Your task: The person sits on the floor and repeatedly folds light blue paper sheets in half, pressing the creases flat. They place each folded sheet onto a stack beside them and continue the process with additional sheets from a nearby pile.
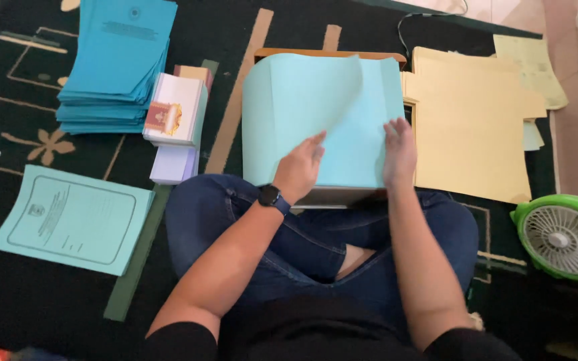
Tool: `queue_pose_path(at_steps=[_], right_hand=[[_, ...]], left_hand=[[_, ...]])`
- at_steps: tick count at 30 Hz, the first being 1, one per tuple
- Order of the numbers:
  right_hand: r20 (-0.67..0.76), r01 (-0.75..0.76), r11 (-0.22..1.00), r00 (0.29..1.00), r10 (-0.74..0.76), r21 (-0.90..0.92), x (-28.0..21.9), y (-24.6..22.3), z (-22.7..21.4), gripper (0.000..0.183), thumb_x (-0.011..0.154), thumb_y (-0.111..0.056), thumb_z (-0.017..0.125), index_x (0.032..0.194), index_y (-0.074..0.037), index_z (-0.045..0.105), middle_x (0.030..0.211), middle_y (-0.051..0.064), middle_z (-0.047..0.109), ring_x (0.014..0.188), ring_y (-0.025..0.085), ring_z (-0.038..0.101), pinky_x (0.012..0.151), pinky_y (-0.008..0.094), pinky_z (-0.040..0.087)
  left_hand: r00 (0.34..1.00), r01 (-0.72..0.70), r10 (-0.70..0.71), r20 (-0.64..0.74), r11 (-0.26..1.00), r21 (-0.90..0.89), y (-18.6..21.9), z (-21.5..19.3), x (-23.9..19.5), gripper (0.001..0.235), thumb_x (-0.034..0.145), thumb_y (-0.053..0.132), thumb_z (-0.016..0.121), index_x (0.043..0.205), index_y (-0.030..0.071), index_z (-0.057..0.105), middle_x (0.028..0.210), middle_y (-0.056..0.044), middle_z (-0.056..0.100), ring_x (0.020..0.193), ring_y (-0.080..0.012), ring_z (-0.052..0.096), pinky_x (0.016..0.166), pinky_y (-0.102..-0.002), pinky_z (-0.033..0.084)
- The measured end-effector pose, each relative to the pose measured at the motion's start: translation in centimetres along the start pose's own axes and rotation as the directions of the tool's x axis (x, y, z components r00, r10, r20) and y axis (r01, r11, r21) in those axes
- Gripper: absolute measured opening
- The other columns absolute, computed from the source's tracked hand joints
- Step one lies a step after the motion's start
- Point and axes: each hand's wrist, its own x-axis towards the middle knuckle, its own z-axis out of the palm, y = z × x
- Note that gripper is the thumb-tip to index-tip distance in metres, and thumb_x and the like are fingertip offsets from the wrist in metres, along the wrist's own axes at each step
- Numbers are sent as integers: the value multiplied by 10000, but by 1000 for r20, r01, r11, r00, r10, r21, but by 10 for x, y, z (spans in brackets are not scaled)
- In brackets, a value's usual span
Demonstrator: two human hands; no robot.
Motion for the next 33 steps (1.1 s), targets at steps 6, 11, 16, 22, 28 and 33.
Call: queue_pose_path(at_steps=[6, 11, 16, 22, 28, 33], right_hand=[[119, -427, 896, 902, 414, 122, -98, 3, 55, 263, 1096, -330, 521, 1312, -224, 626, 1235, 59, 724, 1176, 282, 703, 999, 405, 556], [6, -424, 906, 906, 424, 12, -94, 26, 51, 687, 1051, -155, 633, 1626, -107, 260, 1503, 193, 530, 1335, 352, 597, 1124, 600, 464], [87, -131, 802, 971, 222, -583, -48, 0, -32, 629, 1045, -136, 627, 1574, 50, 343, 1384, 269, 571, 1319, 311, 550, 1129, 503, 429], [174, 85, 413, 968, 183, -907, -25, -33, -64, 652, 1023, -164, 607, 1552, 134, 369, 1423, 399, 508, 1414, 434, 443, 1191, 582, 307], [156, 121, 281, 982, 105, -952, -16, -7, -83, 629, 1030, -234, 653, 1532, 94, 466, 1253, 326, 584, 1169, 423, 558, 1002, 536, 425], [206, 158, 397, 975, 82, -904, -58, -47, 23, 555, 1094, -207, 613, 1503, 117, 424, 1403, 190, 601, 1266, 222, 578, 1040, 337, 431]], left_hand=[[888, -44, -325, -325, 644, -764, 42, -17, -21, 570, 1145, 430, 313, 1368, -25, 575, 1265, -340, 636, 1316, -479, 515, 1109, -576, 444], [887, -121, -282, -366, 623, -773, 57, 0, -26, 560, 1153, 351, 403, 1533, -60, 383, 1492, -349, 471, 1380, -497, 443, 1195, -620, 331], [874, -17, -430, -225, 436, -900, 59, -51, -17, 606, 1143, 345, 402, 1561, -86, 325, 1617, -318, 302, 1513, -406, 264, 1280, -551, 175], [878, 387, -456, 141, 507, -770, -28, 2, 16, 585, 992, 369, 566, 1506, 101, 486, 1323, -188, 608, 1223, -319, 583, 1019, -463, 461], [908, 348, -416, -58, 823, -448, -58, 35, 28, 215, 854, 193, 525, 930, 6, 597, 866, -254, 689, 877, -464, 650, 751, -557, 504], [908, 305, -393, -144, 858, -413, -32, -55, -21, 389, 944, 169, 506, 696, 179, 206, 638, 5, 214, 566, -179, 212, 565, -388, 141]])
